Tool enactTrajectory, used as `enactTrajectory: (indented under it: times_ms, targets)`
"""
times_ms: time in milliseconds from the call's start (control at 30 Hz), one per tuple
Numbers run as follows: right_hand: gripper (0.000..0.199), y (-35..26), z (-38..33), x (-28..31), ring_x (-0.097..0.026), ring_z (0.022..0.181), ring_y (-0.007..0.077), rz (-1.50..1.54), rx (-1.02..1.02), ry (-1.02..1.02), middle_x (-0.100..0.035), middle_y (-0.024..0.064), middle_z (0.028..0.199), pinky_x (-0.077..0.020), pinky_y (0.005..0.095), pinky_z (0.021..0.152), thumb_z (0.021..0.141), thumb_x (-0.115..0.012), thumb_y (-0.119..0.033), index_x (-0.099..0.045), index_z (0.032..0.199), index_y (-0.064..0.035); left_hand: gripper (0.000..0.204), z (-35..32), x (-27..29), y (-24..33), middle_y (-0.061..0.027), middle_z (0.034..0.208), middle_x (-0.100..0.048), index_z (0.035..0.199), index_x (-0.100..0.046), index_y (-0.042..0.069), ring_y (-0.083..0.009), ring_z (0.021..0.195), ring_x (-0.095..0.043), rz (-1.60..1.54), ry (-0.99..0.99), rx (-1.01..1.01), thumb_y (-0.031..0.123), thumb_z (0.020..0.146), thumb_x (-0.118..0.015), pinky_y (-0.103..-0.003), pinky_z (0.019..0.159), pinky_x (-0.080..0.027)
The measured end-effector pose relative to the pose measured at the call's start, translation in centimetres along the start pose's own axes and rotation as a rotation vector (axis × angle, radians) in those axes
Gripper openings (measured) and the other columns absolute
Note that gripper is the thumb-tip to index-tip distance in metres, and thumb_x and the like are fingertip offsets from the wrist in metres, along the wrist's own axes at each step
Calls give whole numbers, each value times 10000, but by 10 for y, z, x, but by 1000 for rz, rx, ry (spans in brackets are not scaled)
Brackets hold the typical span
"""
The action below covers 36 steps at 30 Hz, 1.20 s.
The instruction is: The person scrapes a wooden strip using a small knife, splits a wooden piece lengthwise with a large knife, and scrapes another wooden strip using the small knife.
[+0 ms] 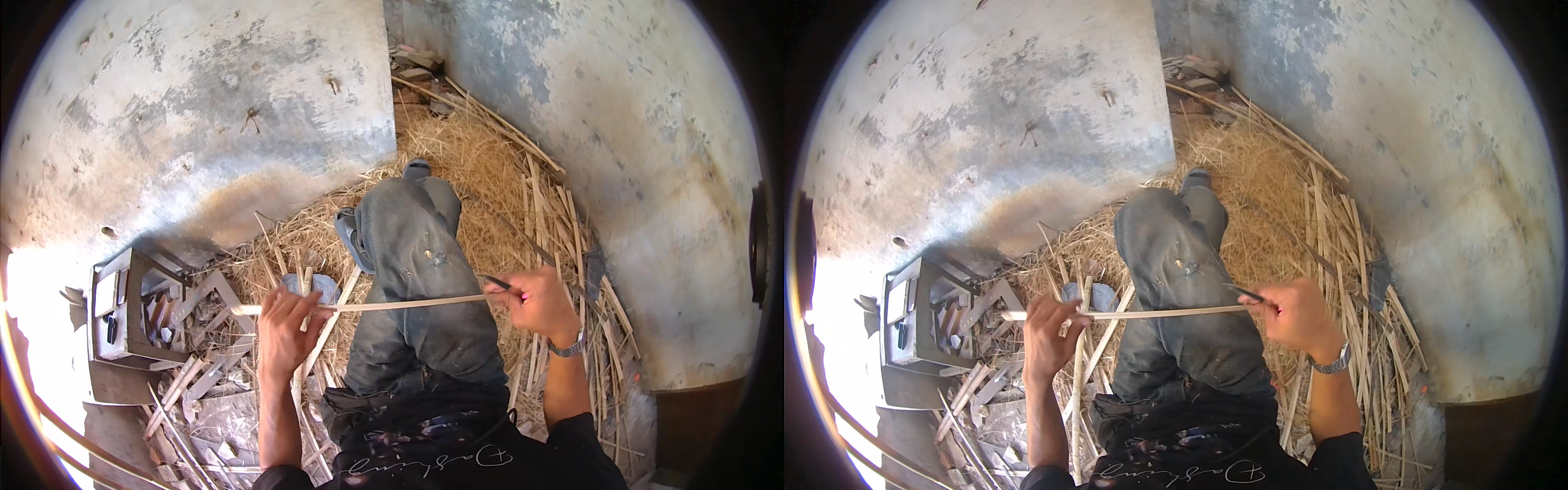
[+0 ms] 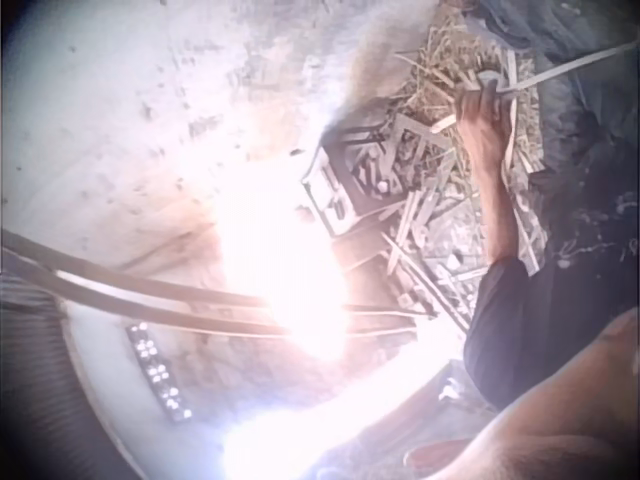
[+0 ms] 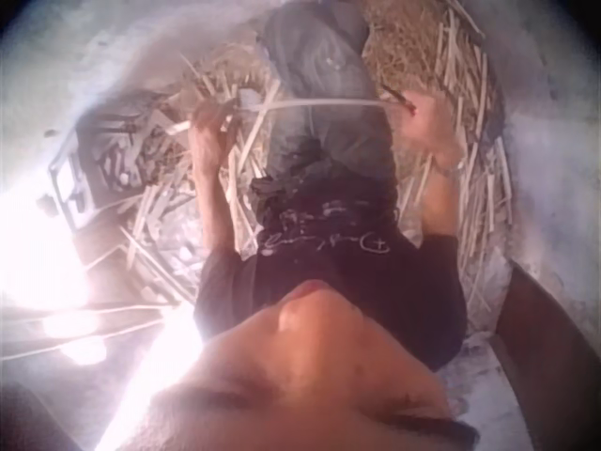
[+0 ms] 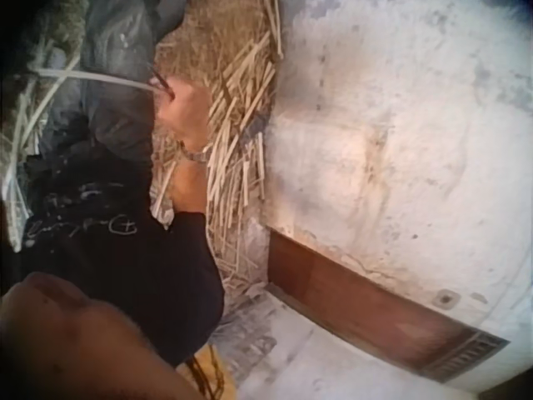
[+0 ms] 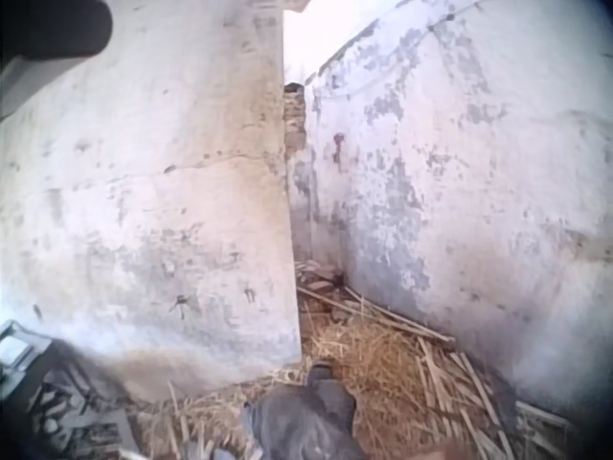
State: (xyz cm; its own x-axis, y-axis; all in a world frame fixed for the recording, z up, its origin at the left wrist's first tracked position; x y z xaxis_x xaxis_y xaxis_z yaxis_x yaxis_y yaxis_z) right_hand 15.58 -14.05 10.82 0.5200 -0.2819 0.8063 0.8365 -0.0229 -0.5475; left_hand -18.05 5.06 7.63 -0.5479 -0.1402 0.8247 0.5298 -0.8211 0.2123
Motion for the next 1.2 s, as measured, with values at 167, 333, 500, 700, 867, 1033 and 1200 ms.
enactTrajectory:
  times_ms: [167,333,500,700,867,1033,1200]
  targets:
    - [129,9,2,5,-745,682,291,114,-24,185,-750,163,807,-544,335,575,818,-788,-54,-745,914,20,278,-1,-6,-8,-75,764,-691,982,-767,67,-283,719,-655,-162,-95,75,279,813,-828,-406,701,-482]
    - [139,14,8,13,-763,701,252,-32,-88,228,-765,161,822,-562,351,611,839,-793,-82,-739,887,37,352,19,9,-7,-97,699,-660,879,-746,40,-313,658,-629,-170,-7,51,382,838,-818,-408,628,-452]
    - [94,40,8,7,-727,656,158,188,-294,250,-762,112,754,-517,291,575,853,-795,-71,-764,876,15,475,16,-22,-32,-132,595,-577,707,-694,20,-322,535,-573,-194,-85,151,388,998,-622,-416,540,-414]
    - [56,53,1,2,-595,547,115,190,-158,412,-731,65,693,-431,285,523,867,-784,-46,-791,912,-13,496,9,-69,-53,-81,507,-493,628,-637,52,-226,453,-493,-363,20,117,431,940,-708,-377,462,-361]
    - [81,9,-6,36,-545,528,58,21,-78,699,-719,25,686,-373,252,475,879,-794,-52,-791,947,-9,190,-6,-63,-47,-74,668,-659,954,-770,-7,-137,519,-515,-559,-176,234,148,851,-806,-322,484,-391]
    - [227,23,-23,46,-443,469,6,439,-110,1280,-749,119,923,-314,217,408,968,-705,-80,-699,1157,46,236,-19,-63,-12,24,589,-528,983,-774,25,-53,558,-432,-734,-504,450,223,1028,-655,-275,495,-346]
    - [350,33,-16,30,-465,432,47,655,-209,1048,-722,152,955,-324,205,387,1022,-612,-234,-643,1226,48,422,-28,-75,5,58,588,-440,998,-758,18,-52,537,-400,-1133,-791,535,358,1097,-528,-272,496,-325]
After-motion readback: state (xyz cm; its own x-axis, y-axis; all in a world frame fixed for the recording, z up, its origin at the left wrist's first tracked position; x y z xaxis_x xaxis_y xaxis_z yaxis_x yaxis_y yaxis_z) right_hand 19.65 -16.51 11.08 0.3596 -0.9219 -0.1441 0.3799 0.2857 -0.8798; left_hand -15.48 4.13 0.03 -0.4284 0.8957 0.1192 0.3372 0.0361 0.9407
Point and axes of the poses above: each hand's wrist, its own z-axis towards the middle knuckle, its own x-axis out of the back of the hand, y = z × x, the point moved 4 cm from there along z, towards the middle knuckle
